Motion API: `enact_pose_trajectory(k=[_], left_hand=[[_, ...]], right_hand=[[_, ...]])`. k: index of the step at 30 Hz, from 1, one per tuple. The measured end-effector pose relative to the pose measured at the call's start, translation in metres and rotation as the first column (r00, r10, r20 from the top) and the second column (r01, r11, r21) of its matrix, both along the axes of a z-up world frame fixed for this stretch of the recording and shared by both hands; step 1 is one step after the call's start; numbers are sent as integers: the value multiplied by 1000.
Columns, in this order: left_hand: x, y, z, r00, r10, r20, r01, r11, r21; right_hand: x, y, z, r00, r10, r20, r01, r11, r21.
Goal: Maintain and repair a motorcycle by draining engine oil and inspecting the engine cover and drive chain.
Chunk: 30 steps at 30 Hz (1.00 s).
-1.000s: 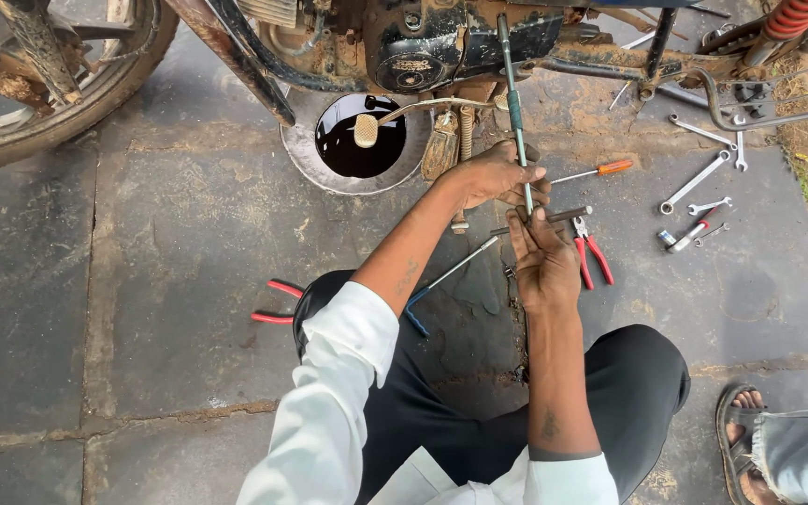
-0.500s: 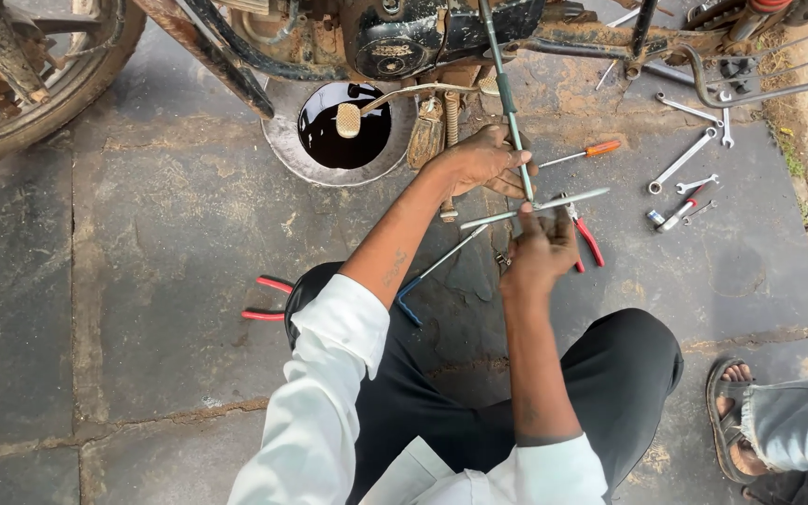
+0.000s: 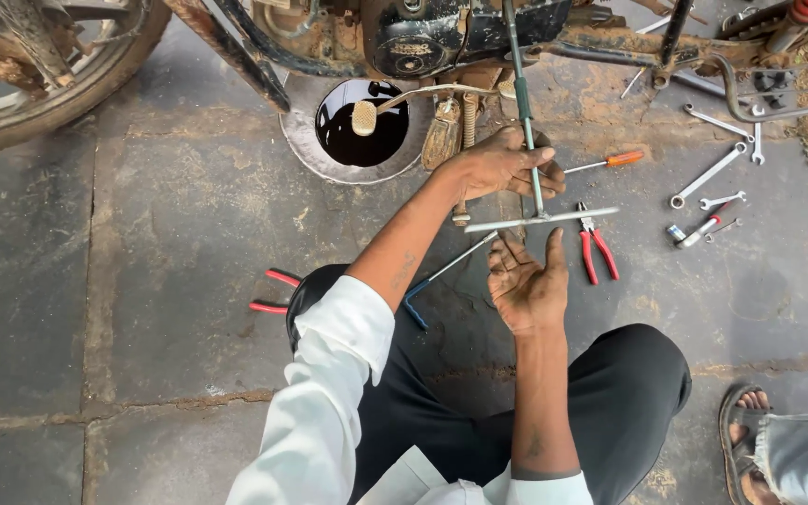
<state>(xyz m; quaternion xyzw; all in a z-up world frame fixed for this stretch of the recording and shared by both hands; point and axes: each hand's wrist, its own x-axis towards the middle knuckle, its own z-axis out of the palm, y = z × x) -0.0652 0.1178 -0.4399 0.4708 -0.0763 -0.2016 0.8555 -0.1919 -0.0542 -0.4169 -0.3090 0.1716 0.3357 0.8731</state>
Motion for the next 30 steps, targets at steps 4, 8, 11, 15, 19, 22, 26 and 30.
enact_pose_trajectory(k=[4,8,11,15,19,22,26,30], left_hand=[[3,-1,-12,1000,-8,15,8,999,-35],[-17,1,17,995,-13,-96,24,993,117],[-11,-5,9,991,-39,-125,67,971,230],[-2,-7,-17,999,-26,-46,30,996,82],[0,-4,-13,997,-26,-66,34,993,112],[9,-5,-14,995,8,-95,-4,999,34],[8,-16,-27,997,-12,-77,17,998,63],[7,-16,-25,994,16,-108,-13,1000,28]], right_hand=[[12,1,10,942,-319,-108,304,943,-140],[35,-19,-33,850,-452,269,502,850,-160],[24,-5,-14,735,-397,550,595,767,-241],[-19,-1,-11,694,-29,719,529,699,-482],[-19,-62,-114,547,580,603,413,440,-797],[-2,-62,-128,402,817,413,406,245,-880],[-5,-33,-60,972,192,133,-128,916,-381],[1,-10,-3,996,-82,-38,76,987,-142]])
